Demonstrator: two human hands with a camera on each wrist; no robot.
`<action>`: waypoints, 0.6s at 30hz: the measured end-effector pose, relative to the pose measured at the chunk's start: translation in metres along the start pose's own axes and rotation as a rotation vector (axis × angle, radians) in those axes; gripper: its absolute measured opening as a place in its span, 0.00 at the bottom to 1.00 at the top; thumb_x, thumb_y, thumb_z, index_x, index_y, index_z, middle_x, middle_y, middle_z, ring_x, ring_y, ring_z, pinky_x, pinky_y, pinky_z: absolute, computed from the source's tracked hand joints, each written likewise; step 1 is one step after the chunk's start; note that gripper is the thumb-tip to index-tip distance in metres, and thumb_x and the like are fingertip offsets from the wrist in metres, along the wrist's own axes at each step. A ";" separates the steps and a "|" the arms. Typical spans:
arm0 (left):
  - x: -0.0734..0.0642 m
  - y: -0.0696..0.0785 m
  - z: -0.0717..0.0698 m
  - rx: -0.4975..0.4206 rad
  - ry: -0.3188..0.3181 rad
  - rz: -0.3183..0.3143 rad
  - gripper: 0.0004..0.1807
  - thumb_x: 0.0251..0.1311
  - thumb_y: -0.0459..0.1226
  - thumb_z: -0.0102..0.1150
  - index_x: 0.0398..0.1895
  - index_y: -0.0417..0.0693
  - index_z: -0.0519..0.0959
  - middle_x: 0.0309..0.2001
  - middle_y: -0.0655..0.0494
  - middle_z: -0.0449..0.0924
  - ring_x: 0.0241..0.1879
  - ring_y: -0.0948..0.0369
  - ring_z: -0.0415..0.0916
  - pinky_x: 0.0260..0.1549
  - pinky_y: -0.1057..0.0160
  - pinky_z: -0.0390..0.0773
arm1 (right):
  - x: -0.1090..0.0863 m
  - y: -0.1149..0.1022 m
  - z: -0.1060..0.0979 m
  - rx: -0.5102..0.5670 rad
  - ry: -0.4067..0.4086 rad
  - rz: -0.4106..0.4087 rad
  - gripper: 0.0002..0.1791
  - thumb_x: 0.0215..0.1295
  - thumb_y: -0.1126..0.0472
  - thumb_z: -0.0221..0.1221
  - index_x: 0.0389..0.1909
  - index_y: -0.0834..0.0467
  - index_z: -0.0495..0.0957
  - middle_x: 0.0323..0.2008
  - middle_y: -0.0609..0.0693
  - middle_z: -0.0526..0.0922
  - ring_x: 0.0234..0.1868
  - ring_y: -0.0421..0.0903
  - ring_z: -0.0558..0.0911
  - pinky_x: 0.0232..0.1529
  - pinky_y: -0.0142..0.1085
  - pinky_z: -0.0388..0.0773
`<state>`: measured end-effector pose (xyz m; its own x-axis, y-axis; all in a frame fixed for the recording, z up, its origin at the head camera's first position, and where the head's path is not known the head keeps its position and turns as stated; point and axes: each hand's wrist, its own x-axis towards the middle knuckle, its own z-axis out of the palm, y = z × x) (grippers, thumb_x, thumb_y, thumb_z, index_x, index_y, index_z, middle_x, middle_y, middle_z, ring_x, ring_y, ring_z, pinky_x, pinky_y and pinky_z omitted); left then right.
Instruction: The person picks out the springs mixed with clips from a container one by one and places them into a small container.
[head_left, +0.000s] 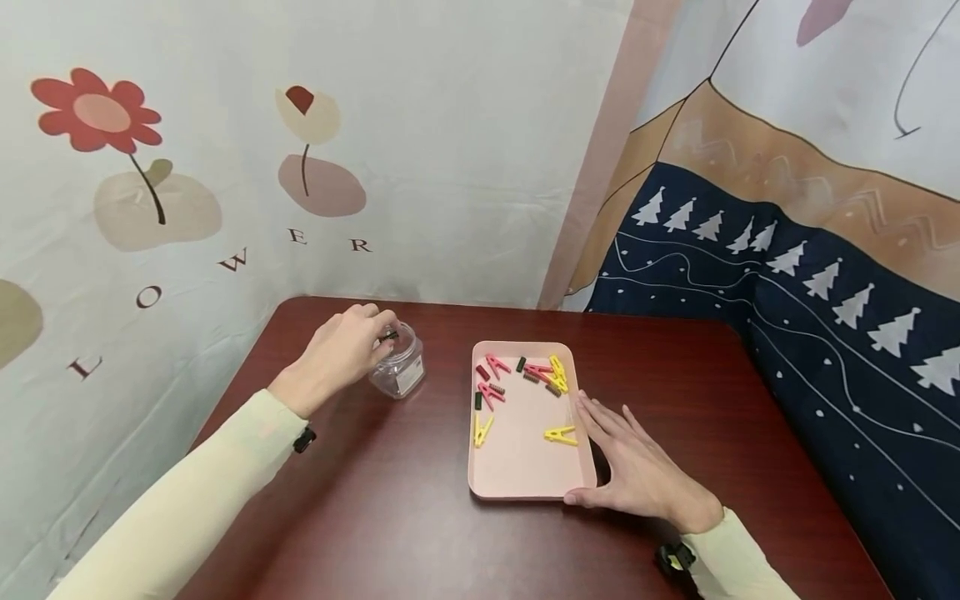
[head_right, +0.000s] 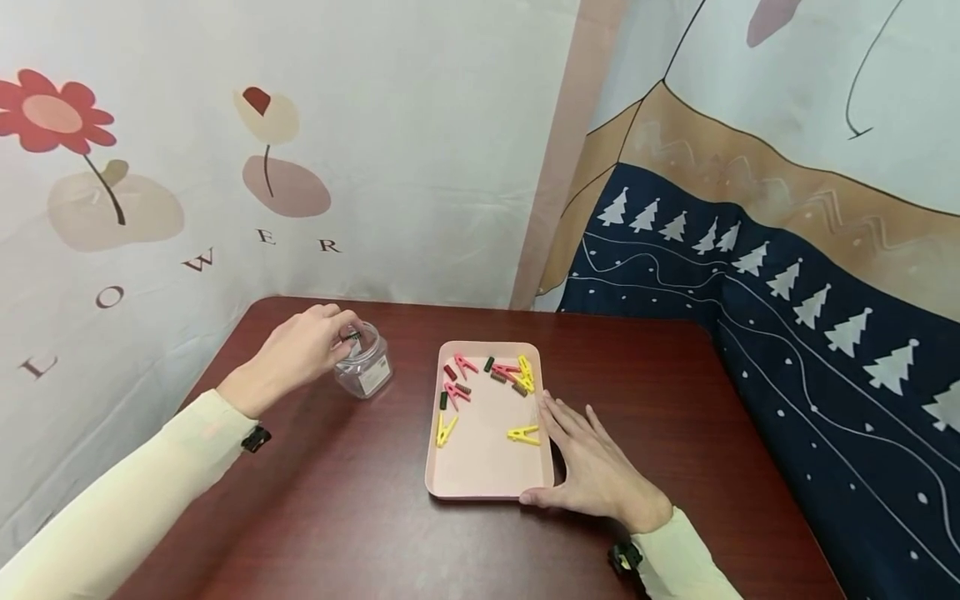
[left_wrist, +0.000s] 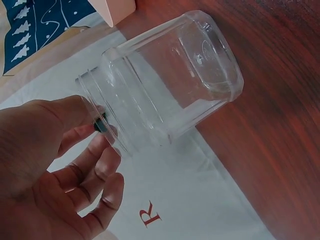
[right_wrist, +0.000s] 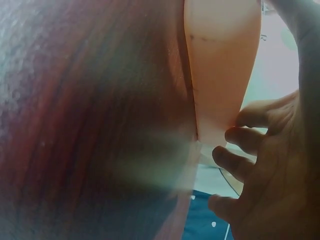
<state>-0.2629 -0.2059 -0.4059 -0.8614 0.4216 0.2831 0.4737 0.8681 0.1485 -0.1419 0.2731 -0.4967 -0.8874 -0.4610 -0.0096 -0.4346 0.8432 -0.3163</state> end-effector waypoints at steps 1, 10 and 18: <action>0.000 0.000 0.000 0.004 0.003 -0.001 0.12 0.72 0.33 0.78 0.55 0.47 0.91 0.43 0.47 0.89 0.41 0.46 0.88 0.35 0.45 0.88 | 0.000 0.000 0.000 0.001 0.001 0.001 0.76 0.58 0.12 0.70 0.96 0.53 0.57 0.96 0.53 0.58 0.94 0.62 0.65 0.90 0.78 0.54; -0.001 -0.002 0.005 0.020 0.036 0.023 0.12 0.72 0.33 0.78 0.55 0.43 0.90 0.44 0.45 0.90 0.45 0.44 0.89 0.39 0.43 0.90 | 0.001 0.000 -0.002 0.005 0.000 0.005 0.76 0.58 0.12 0.71 0.96 0.54 0.57 0.96 0.53 0.58 0.94 0.62 0.65 0.90 0.78 0.55; -0.003 -0.002 0.007 0.043 0.060 0.037 0.11 0.71 0.33 0.78 0.53 0.44 0.91 0.44 0.44 0.90 0.45 0.43 0.89 0.40 0.41 0.88 | 0.000 -0.001 -0.002 0.005 0.001 0.002 0.76 0.58 0.12 0.71 0.96 0.53 0.56 0.96 0.52 0.57 0.94 0.62 0.65 0.90 0.78 0.55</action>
<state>-0.2628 -0.2072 -0.4132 -0.8303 0.4386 0.3439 0.4958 0.8631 0.0962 -0.1421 0.2730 -0.4950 -0.8885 -0.4588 -0.0094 -0.4318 0.8428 -0.3214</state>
